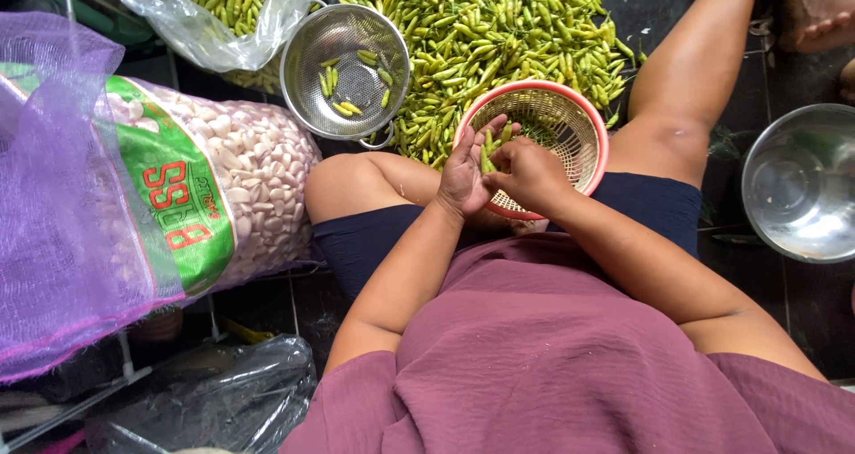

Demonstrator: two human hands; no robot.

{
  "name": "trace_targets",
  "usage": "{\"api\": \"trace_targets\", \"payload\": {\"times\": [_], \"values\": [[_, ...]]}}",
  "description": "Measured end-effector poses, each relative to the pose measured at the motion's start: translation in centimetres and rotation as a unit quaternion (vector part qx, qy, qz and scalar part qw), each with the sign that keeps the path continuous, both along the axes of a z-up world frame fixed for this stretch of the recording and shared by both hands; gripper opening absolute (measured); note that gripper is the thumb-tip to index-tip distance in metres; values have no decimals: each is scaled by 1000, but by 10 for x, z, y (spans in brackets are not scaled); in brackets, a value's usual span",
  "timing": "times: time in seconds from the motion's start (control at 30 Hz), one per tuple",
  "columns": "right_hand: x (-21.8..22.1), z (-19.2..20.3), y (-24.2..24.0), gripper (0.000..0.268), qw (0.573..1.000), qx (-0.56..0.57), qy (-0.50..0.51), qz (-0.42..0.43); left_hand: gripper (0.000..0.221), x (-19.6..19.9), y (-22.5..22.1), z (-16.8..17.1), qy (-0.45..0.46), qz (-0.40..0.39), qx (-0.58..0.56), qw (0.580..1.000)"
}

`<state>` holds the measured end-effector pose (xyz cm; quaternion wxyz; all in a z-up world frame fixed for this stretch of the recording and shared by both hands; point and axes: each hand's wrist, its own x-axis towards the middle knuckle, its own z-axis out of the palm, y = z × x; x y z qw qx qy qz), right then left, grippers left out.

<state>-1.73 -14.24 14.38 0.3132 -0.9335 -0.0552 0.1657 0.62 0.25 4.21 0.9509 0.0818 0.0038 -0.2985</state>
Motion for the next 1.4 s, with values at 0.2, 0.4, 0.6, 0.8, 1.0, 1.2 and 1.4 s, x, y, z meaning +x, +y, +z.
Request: {"api": "trace_targets", "payload": {"times": [0.2, 0.4, 0.6, 0.8, 1.0, 1.2, 1.4], "values": [[0, 2, 3, 36, 998, 20, 49, -26, 58, 3, 2, -5, 26, -33, 27, 999], [5, 1, -3, 42, 995, 63, 73, -38, 49, 0, 1, -18, 82, -20, 38, 996], [11, -21, -37, 34, 913, 342, 111, -193, 34, -1, -3, -20, 40, 14, 169, 985], [11, -20, -45, 14, 921, 333, 32, -198, 43, -11, -10, 2, -18, 9, 316, 949], [15, -20, -46, 5, 879, 389, 150, -230, 34, -15, -12, -7, -36, -3, 324, 945], [23, 4, -59, 9, 844, 402, 253, -249, 38, -14, -10, 23, -33, -20, 227, 973], [20, -22, -71, 24, 987, 128, -54, -74, 30, 1, 4, 7, 32, 43, 29, 998]]}}
